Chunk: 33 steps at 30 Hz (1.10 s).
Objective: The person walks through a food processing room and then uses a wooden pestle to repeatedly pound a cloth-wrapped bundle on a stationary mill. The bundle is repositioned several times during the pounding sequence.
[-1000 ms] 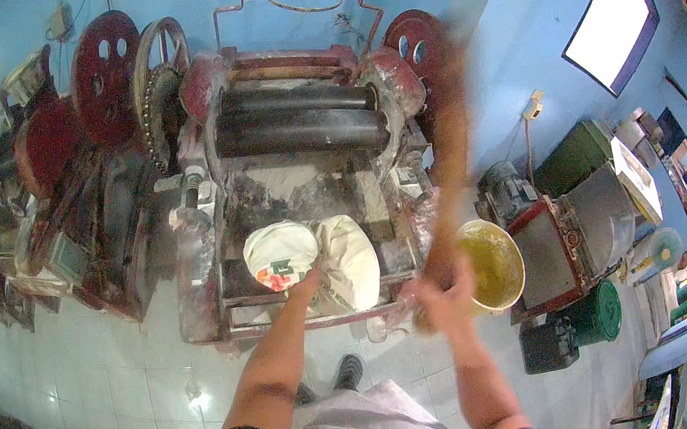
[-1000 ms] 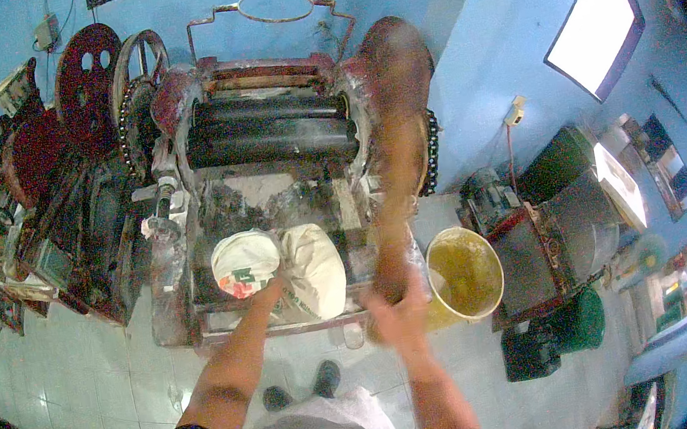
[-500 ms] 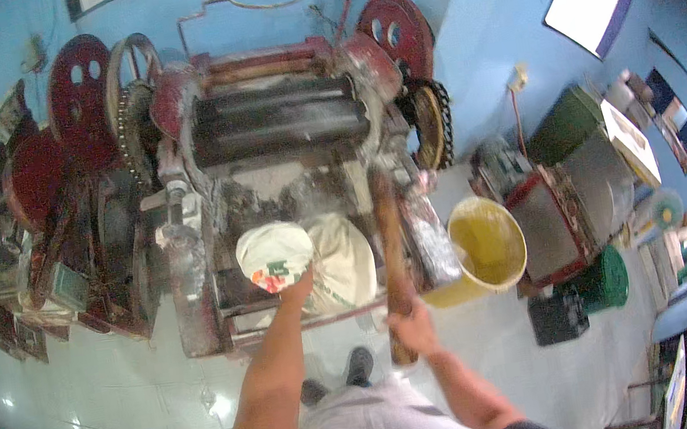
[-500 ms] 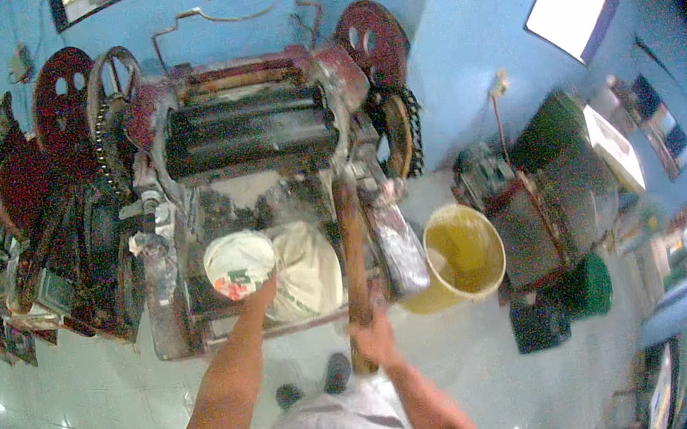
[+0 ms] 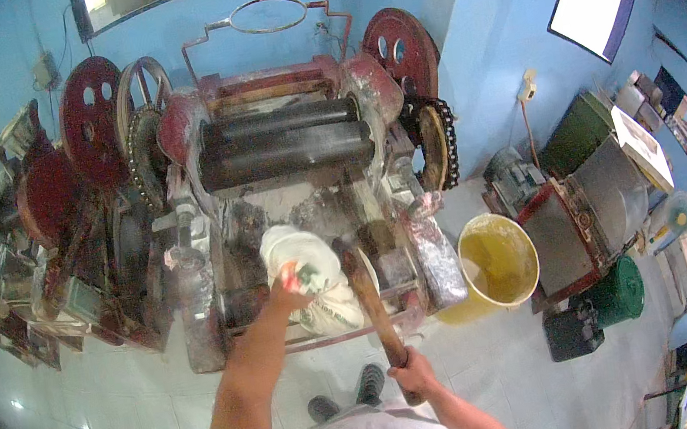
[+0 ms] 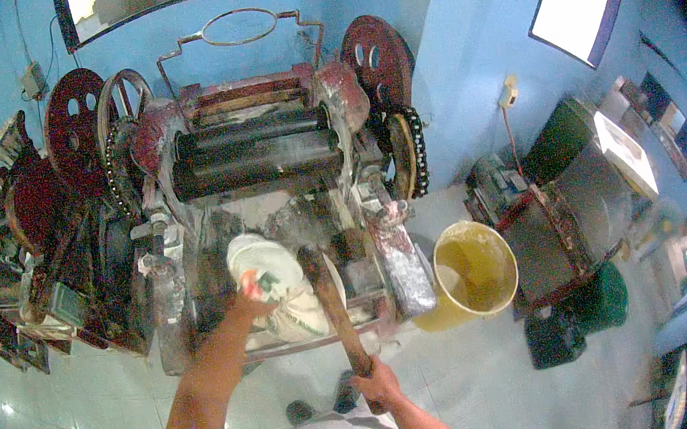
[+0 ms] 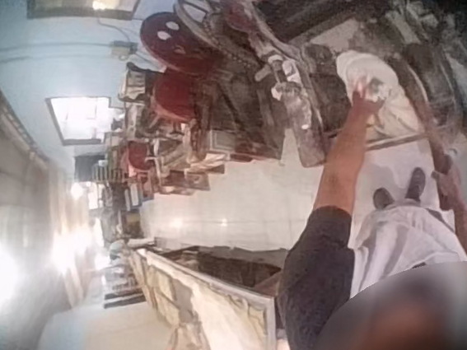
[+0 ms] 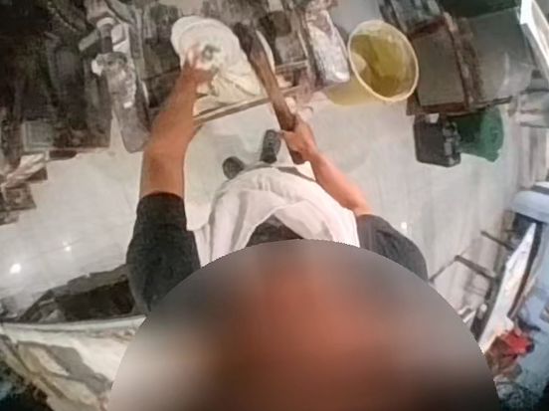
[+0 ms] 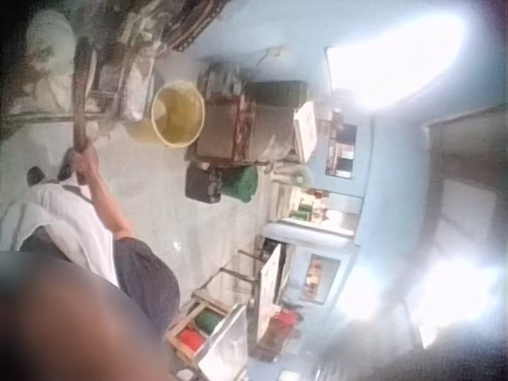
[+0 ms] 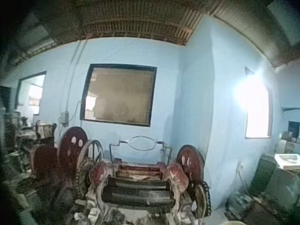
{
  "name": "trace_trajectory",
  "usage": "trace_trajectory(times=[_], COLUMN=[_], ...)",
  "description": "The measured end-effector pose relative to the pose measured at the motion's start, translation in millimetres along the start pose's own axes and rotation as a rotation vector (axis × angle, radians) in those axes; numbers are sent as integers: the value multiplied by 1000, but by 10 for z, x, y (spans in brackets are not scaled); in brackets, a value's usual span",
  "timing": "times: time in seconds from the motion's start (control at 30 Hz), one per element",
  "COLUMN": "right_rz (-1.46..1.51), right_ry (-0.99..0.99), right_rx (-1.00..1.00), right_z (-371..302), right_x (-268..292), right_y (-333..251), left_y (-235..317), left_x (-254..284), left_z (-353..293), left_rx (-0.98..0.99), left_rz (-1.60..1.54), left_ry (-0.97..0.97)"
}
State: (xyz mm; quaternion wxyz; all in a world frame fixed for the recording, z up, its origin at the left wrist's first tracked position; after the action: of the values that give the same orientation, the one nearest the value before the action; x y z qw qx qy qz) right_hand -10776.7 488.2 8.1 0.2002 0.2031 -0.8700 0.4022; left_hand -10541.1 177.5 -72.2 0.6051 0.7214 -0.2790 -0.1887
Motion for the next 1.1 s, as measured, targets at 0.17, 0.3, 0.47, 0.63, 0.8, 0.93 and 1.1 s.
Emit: trace_trajectory(times=[0.17, 0.3, 0.47, 0.63, 0.8, 0.93, 1.1], right_rz=[69, 185, 375, 707, 758, 166, -56], right_ry=[240, 387, 836, 851, 949, 46, -66], right_rx=[308, 496, 859, 1476, 1446, 301, 265], right_z=[13, -203, -790, -1737, -1148, 537, 69], right_x=[429, 1132, 1923, 2632, 2293, -231, -192], right_y=[-228, -921, -1629, -2921, -2869, -494, -932], left_y=[1486, 2060, 1670, 108, -67, -25, -607], left_x=[197, 314, -67, 163, -170, -348, -142], left_z=[240, 220, 173, -433, -280, -161, -282], left_rx=[69, 13, 200, 442, 237, 268, 306], left_rz=[1148, 954, 854, 910, 978, 697, 662], left_ry=[229, 498, 374, 657, 816, 789, 845])
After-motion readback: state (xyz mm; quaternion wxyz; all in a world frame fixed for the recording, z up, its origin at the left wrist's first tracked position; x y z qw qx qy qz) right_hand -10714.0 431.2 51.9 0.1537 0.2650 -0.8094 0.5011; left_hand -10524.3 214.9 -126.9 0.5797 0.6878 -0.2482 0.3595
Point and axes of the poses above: each hand's wrist, its own z-axis towards the middle knuckle, its own x-axis out of the back of the hand, y = z × x, the point moved 1 cm from there along z, towards the middle knuckle, and after that the axes turned 11 degrees about -y, right-handed, at the moved point
